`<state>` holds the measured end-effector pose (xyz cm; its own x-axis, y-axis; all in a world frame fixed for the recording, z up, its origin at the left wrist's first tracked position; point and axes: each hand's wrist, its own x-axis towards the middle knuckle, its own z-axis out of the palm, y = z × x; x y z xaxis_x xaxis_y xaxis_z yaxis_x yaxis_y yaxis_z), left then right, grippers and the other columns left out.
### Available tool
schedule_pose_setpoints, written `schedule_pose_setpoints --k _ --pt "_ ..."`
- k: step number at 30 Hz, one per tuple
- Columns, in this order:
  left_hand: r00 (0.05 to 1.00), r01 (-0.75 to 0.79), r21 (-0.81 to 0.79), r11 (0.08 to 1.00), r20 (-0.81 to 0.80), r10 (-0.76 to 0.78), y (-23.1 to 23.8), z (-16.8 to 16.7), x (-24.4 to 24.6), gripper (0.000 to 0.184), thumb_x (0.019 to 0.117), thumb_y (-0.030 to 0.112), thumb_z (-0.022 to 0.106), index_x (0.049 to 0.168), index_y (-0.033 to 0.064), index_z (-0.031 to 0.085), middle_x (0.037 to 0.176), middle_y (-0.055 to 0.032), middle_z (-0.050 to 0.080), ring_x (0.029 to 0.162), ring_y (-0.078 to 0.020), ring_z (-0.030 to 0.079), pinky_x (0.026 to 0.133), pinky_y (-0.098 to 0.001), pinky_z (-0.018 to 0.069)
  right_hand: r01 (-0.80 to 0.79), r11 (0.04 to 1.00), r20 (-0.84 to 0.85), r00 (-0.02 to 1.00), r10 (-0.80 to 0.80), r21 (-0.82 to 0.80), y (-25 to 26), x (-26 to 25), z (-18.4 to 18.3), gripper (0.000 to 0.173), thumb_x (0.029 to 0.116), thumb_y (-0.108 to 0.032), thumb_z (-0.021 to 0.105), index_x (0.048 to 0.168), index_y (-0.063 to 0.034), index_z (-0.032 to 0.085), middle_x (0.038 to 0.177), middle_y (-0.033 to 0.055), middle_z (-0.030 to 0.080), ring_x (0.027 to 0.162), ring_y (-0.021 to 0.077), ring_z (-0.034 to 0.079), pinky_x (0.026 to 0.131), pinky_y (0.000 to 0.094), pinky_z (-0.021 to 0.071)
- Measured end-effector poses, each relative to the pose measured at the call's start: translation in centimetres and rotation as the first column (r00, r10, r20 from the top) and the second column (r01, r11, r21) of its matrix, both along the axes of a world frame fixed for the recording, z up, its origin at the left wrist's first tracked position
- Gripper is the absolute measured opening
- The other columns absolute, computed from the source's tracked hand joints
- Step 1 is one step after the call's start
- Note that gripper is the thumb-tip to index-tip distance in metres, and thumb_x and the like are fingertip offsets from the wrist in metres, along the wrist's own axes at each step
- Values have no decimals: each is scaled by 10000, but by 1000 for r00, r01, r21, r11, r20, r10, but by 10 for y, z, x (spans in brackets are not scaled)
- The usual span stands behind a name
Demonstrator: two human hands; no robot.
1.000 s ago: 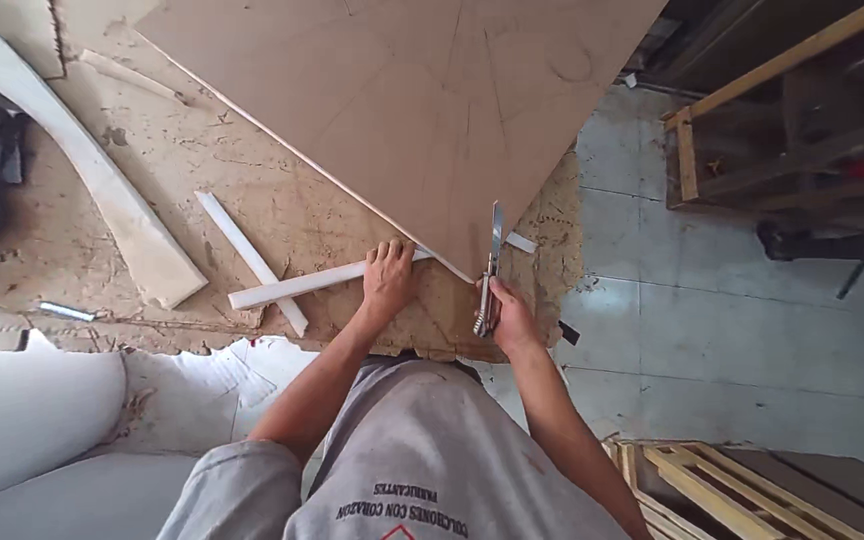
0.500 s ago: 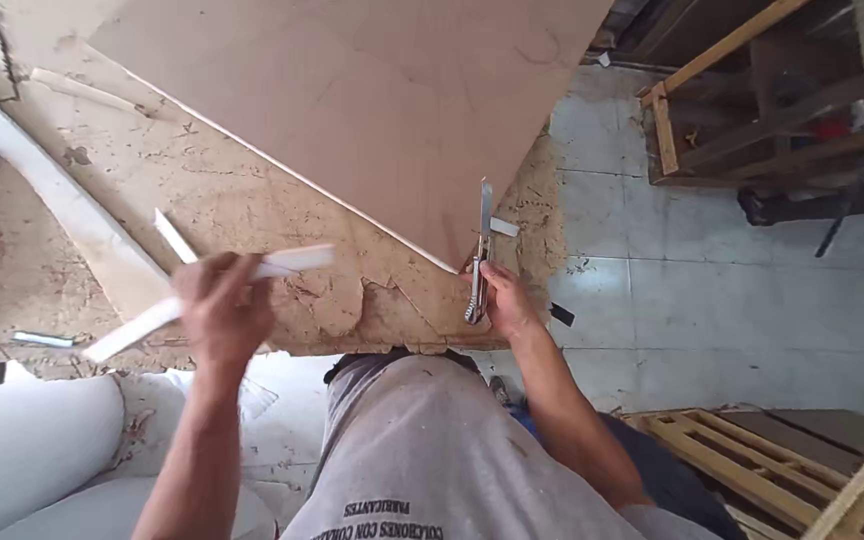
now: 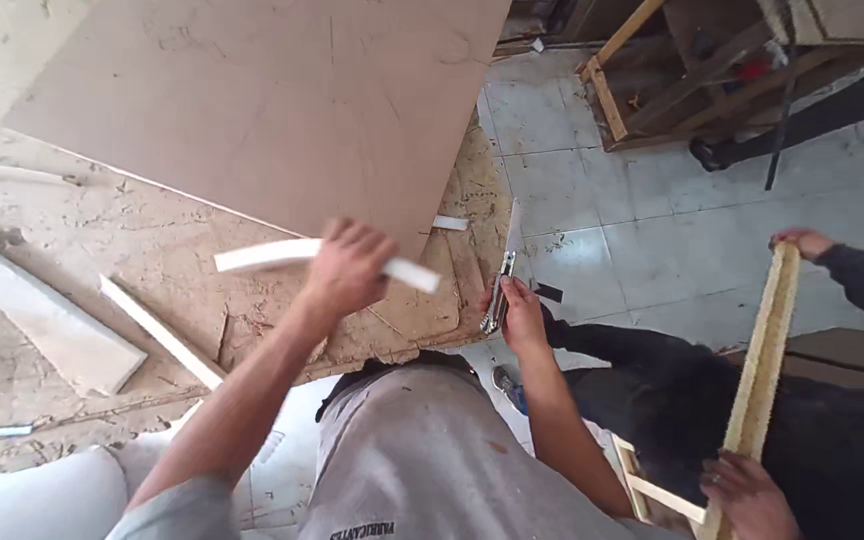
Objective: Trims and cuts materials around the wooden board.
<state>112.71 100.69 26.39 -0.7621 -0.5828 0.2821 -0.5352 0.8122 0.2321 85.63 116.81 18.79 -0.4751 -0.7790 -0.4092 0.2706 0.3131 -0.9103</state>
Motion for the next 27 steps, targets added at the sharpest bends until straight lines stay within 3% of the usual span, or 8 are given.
schedule_pose_setpoints --k 4,7,12,15,17,19,23,27 --pt "899 -106 263 959 438 -21 -18 -45 -144 336 913 24 657 1248 10 642 1217 -228 649 1012 -422 675 834 -583 553 3 999 82 997 -6 37 35 6 -1 318 1123 -208 332 1239 -2 545 699 36 617 534 156 625 492 336 587" --pt "804 -248 278 928 593 38 -22 -60 -186 347 921 4 647 1253 -79 587 1155 -294 641 954 -471 672 738 -598 560 3 999 167 986 3 -34 64 -1 -4 314 1043 -116 330 1251 8 530 761 43 642 549 142 629 483 305 575" --pt "778 -106 228 968 625 -62 -16 -65 -187 185 908 24 658 1089 3 690 1078 -227 696 970 -437 679 827 -619 535 31 997 246 969 -13 -71 102 -14 -11 496 855 -21 410 1344 15 486 903 66 655 624 143 628 524 298 557" --pt "721 -40 292 956 670 -175 -6 -49 -171 237 937 97 653 1153 3 681 1178 -244 684 1108 -468 647 947 -668 487 75 996 325 944 -53 -55 115 -18 -10 452 913 -76 404 1353 -10 487 897 61 669 621 131 633 527 280 555" --pt "741 32 256 966 642 -195 0 -45 -157 323 912 182 726 1201 42 686 1225 -235 677 1112 -471 650 933 -665 501 105 994 311 946 -89 -37 123 -24 -6 370 1037 -115 400 1380 -11 494 923 77 695 643 127 645 564 281 567" --pt "794 58 248 967 576 -195 1 -48 -139 368 884 213 782 1213 65 708 1241 -235 683 1110 -498 652 904 -688 512 64 998 266 962 -60 -6 129 -30 1 376 1073 -116 397 1435 -33 452 1028 84 697 710 126 656 640 292 575" --pt "855 144 290 946 445 -266 -2 -50 -120 306 889 147 728 1158 2 712 1176 -286 685 1072 -534 655 850 -743 501 -32 999 247 968 36 -20 138 -40 9 493 950 32 408 1435 -58 437 1158 95 680 731 116 635 642 296 547" --pt "841 164 274 948 464 -280 -6 -51 -124 277 899 130 691 1148 12 717 1183 -253 694 1086 -495 663 863 -697 520 72 997 322 944 -75 24 164 -46 -6 558 903 67 397 1444 -69 417 1165 107 693 750 131 665 653 294 558"
